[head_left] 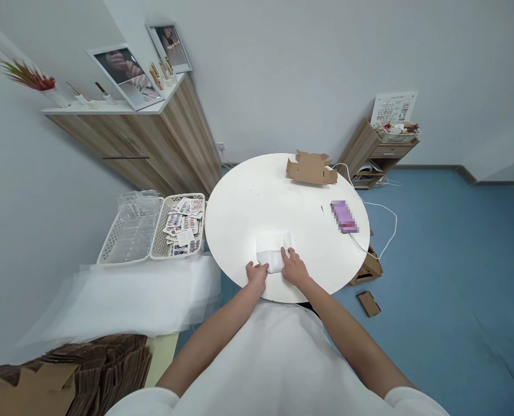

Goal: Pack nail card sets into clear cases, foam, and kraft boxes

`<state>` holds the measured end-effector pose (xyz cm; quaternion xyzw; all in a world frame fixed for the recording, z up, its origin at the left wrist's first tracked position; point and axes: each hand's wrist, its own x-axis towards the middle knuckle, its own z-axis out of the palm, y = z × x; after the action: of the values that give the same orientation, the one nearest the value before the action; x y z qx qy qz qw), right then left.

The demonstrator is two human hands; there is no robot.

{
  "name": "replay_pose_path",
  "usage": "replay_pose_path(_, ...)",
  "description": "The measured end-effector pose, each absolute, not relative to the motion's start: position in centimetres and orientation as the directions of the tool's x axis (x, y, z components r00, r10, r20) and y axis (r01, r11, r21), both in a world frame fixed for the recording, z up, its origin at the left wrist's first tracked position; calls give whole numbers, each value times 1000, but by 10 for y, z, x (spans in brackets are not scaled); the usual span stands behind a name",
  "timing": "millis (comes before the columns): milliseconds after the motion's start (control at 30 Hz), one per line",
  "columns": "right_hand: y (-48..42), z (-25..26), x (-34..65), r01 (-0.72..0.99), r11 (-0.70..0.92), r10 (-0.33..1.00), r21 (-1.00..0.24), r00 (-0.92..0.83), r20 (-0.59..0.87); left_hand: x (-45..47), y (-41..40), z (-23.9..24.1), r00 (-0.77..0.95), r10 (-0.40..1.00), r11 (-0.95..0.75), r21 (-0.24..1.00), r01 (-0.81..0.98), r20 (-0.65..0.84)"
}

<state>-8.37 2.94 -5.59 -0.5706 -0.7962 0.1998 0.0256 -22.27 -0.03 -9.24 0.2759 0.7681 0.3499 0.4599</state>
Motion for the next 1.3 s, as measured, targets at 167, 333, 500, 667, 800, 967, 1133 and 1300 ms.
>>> replay_pose_path(167, 29, -55, -79, 873, 246, 926, -421, -340, -165, -222, 4, -75, -300, 817, 544, 831, 114, -493)
replay_pose_path(333, 29, -56, -70, 799, 148, 947, -583, -285, -150, -210, 11, -57, -111, 941, 338, 871, 356, -319)
replay_pose_path(500, 28, -51, -63, 710, 77, 945, -700, -276, -175, -195, 12, -51, 119, 981, 33, 743, 669, -151)
replay_pose_path(667, 34, -48, -68, 669, -161, 955, -726, -82, -287, -191, -8, -52, 296, 949, -182, 580, 794, -107)
replay_pose_path(800, 38, -58, -73, 708, -225, 960, -669, 46, -275, -198, -20, -51, 417, 906, -299, 590, 750, -71)
replay_pose_path(967, 37, -68, -75, 685, -160, 976, -710, 1, -219, -217, -9, -50, 293, 956, -238, 607, 759, 9)
replay_pose_path(1133, 27, -63, -73, 740, -42, 984, -671, -85, -155, -217, 11, -49, 370, 929, -316, 482, 817, -19)
replay_pose_path(1300, 10, -52, -59, 718, 205, 931, -665, -352, -93, -220, 7, -45, 447, 893, -370, 475, 798, -56)
